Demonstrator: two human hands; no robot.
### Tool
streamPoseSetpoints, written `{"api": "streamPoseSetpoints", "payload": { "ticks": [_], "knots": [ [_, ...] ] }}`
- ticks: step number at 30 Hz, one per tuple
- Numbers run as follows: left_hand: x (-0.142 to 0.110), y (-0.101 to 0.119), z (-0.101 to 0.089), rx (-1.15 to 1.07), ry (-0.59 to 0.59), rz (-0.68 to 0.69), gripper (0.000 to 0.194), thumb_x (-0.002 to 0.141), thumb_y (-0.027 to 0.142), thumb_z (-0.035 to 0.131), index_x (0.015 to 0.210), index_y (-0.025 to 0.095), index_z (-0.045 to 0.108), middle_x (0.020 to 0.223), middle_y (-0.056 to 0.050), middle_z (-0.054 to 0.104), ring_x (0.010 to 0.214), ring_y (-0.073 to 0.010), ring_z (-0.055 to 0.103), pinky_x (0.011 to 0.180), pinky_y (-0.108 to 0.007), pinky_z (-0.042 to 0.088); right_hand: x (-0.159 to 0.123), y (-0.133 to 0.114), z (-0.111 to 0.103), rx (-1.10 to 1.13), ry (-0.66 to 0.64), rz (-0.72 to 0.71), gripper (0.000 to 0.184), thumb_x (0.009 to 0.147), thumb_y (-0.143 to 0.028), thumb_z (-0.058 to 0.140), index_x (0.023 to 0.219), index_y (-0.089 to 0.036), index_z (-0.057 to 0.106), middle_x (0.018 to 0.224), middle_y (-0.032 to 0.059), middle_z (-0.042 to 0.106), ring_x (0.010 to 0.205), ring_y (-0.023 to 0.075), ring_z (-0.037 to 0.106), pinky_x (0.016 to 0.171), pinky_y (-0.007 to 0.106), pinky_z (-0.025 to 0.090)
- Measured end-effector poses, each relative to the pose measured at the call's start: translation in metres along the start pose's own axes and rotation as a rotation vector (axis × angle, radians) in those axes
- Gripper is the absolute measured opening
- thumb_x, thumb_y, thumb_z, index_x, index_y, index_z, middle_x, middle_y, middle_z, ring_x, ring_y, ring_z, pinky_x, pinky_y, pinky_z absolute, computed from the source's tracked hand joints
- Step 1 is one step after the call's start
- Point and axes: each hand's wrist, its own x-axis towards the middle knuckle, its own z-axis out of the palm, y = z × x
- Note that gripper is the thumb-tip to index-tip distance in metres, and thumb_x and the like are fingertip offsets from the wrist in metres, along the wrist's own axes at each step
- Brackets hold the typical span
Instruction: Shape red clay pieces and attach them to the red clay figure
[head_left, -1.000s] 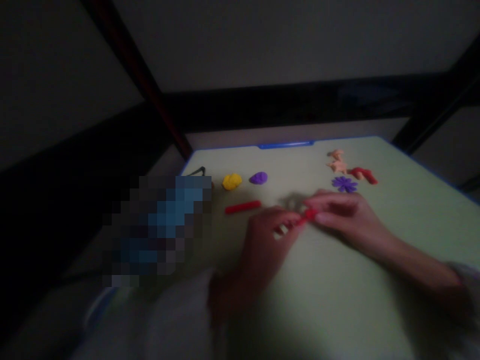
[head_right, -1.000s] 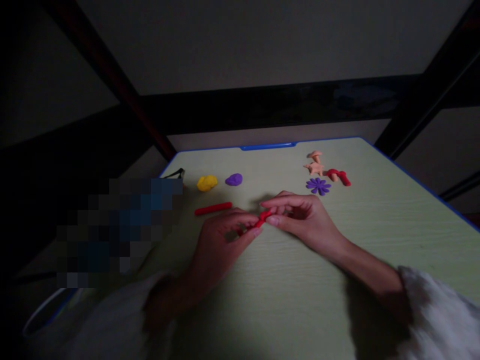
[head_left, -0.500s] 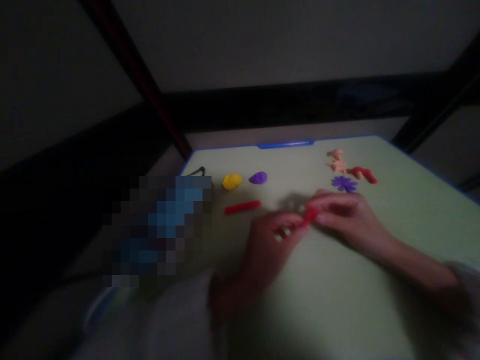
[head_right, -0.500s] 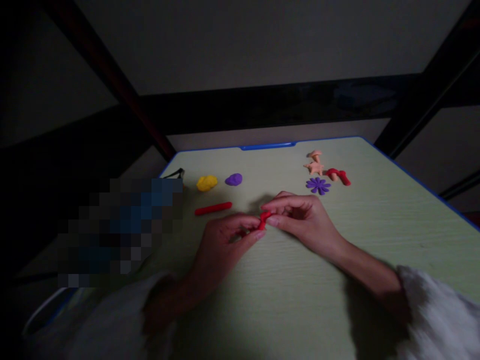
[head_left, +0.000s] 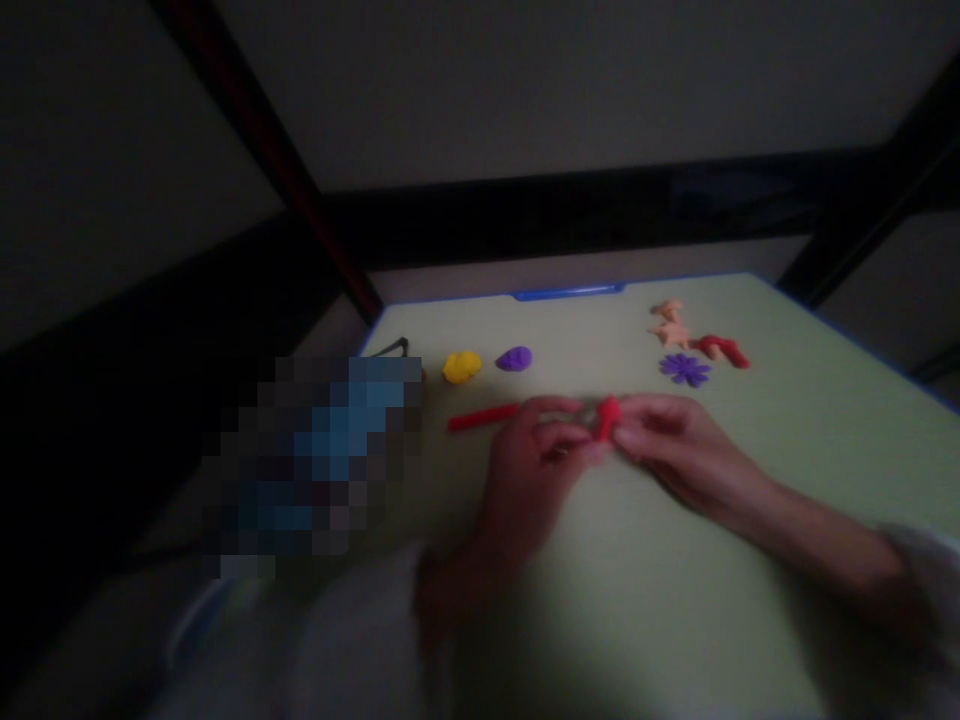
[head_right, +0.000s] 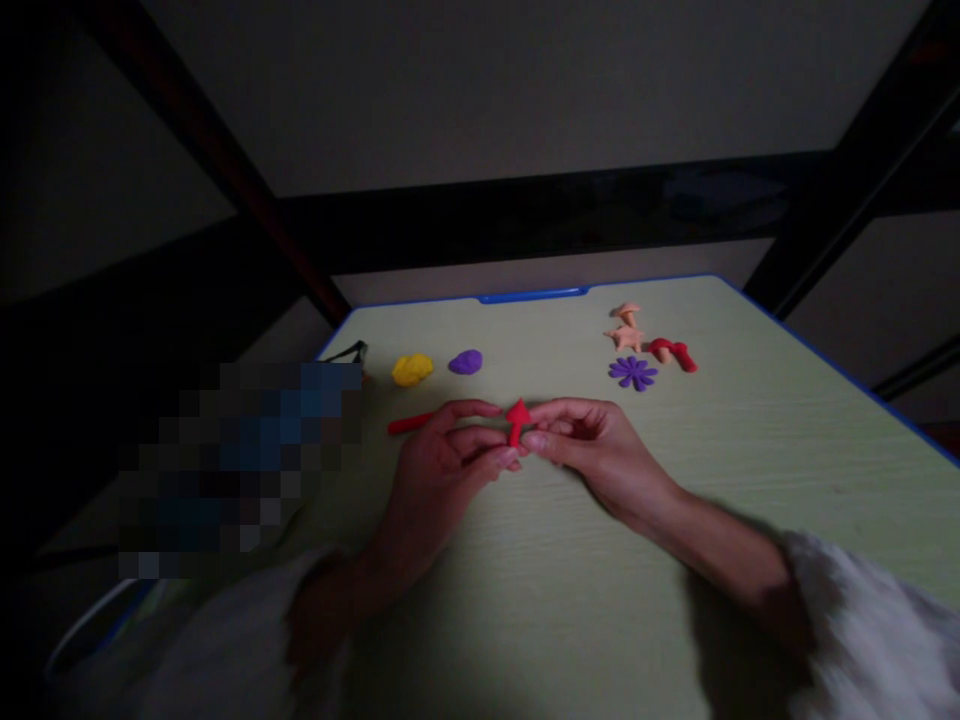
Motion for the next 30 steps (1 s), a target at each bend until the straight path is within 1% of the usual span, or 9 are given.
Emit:
{"api": "streamPoseSetpoints", "payload": {
  "ticks": [6, 13, 15, 18, 20, 22, 24, 28, 30],
  "knots": [
    [-0.001, 0.002, 0.002, -0.006, -0.012, -0.005, 0.029, 0.062, 0.012, 0.066, 0.086, 0.018, 0.052, 0.062, 0.001, 0.066, 0.058, -0.0112, 0.062, 0.057, -0.021, 0.047, -0.003, -0.001, 0.004, -0.038, -0.054, 0.004, 0.010, 0.060, -0.024, 0.077, 0.065, -0.019, 0.069, 0.064, -0.0024, 0.064, 0.060, 0.0081, 0.056, 0.060, 0.022, 0.044],
    [-0.001, 0.000, 0.001, 0.011, -0.035, -0.007, 0.028, 0.063, 0.013, 0.065, 0.087, 0.018, 0.051, 0.063, 0.001, 0.066, 0.060, -0.0114, 0.061, 0.058, -0.022, 0.047, -0.003, -0.001, 0.004, -0.063, -0.048, -0.019, 0.011, 0.061, -0.026, 0.076, 0.062, -0.018, 0.069, 0.062, -0.0023, 0.063, 0.059, 0.0078, 0.054, 0.059, 0.022, 0.043],
    [0.001, -0.001, 0.000, 0.047, -0.034, 0.016, 0.025, 0.063, 0.014, 0.065, 0.085, 0.018, 0.053, 0.064, 0.000, 0.066, 0.061, -0.0121, 0.062, 0.059, -0.023, 0.047, -0.003, -0.001, 0.003, -0.064, -0.038, -0.037, 0.011, 0.061, -0.025, 0.077, 0.060, -0.018, 0.068, 0.061, -0.0034, 0.061, 0.057, 0.0065, 0.053, 0.057, 0.021, 0.042],
    [0.004, -0.005, -0.003, 0.141, -0.037, 0.081, 0.014, 0.065, 0.015, 0.063, 0.077, 0.017, 0.055, 0.067, -0.002, 0.066, 0.063, -0.0126, 0.061, 0.059, -0.023, 0.048, 0.002, -0.005, -0.004, -0.106, -0.015, -0.102, 0.009, 0.060, -0.023, 0.077, 0.060, -0.019, 0.069, 0.063, -0.0037, 0.061, 0.059, 0.0064, 0.053, 0.056, 0.020, 0.042],
    [0.006, -0.008, -0.005, 0.187, -0.042, 0.098, 0.010, 0.066, 0.016, 0.062, 0.074, 0.017, 0.056, 0.069, -0.002, 0.066, 0.062, -0.0122, 0.061, 0.055, -0.022, 0.046, 0.006, -0.011, -0.014, -0.182, 0.032, -0.179, 0.007, 0.061, -0.023, 0.077, 0.063, -0.021, 0.070, 0.069, -0.0027, 0.064, 0.063, 0.0077, 0.055, 0.059, 0.021, 0.044],
    [0.007, -0.010, -0.007, 0.197, -0.032, 0.089, 0.011, 0.067, 0.017, 0.062, 0.077, 0.017, 0.056, 0.068, -0.002, 0.065, 0.061, -0.0117, 0.060, 0.052, -0.021, 0.044, 0.010, -0.018, -0.029, -0.289, 0.139, -0.270, 0.008, 0.060, -0.022, 0.077, 0.065, -0.022, 0.071, 0.073, -0.0021, 0.066, 0.064, 0.0089, 0.057, 0.062, 0.023, 0.046],
    [0.007, -0.011, -0.008, 0.182, -0.019, 0.073, 0.016, 0.066, 0.017, 0.063, 0.080, 0.016, 0.055, 0.067, -0.001, 0.063, 0.061, -0.0111, 0.059, 0.051, -0.020, 0.043, 0.014, -0.025, -0.049, -0.406, 0.248, -0.323, 0.009, 0.060, -0.024, 0.077, 0.066, -0.023, 0.071, 0.074, -0.0013, 0.067, 0.065, 0.0103, 0.058, 0.064, 0.025, 0.047],
    [0.009, -0.012, -0.010, 0.170, -0.024, 0.045, 0.017, 0.066, 0.017, 0.063, 0.081, 0.015, 0.055, 0.067, 0.000, 0.061, 0.061, -0.0102, 0.058, 0.054, -0.020, 0.044, 0.016, -0.036, -0.099, -0.553, 0.381, -0.296, 0.019, 0.064, -0.032, 0.074, 0.078, -0.020, 0.071, 0.079, 0.0037, 0.069, 0.069, 0.0153, 0.061, 0.063, 0.030, 0.047],
    [0.009, -0.013, -0.010, 0.186, -0.031, 0.039, 0.017, 0.066, 0.018, 0.064, 0.080, 0.015, 0.055, 0.067, 0.000, 0.061, 0.061, -0.0102, 0.057, 0.055, -0.020, 0.044, 0.016, -0.040, -0.124, -0.635, 0.447, -0.330, 0.025, 0.066, -0.037, 0.071, 0.082, -0.018, 0.070, 0.081, 0.0061, 0.070, 0.070, 0.0172, 0.063, 0.063, 0.031, 0.046]
  ]
}}
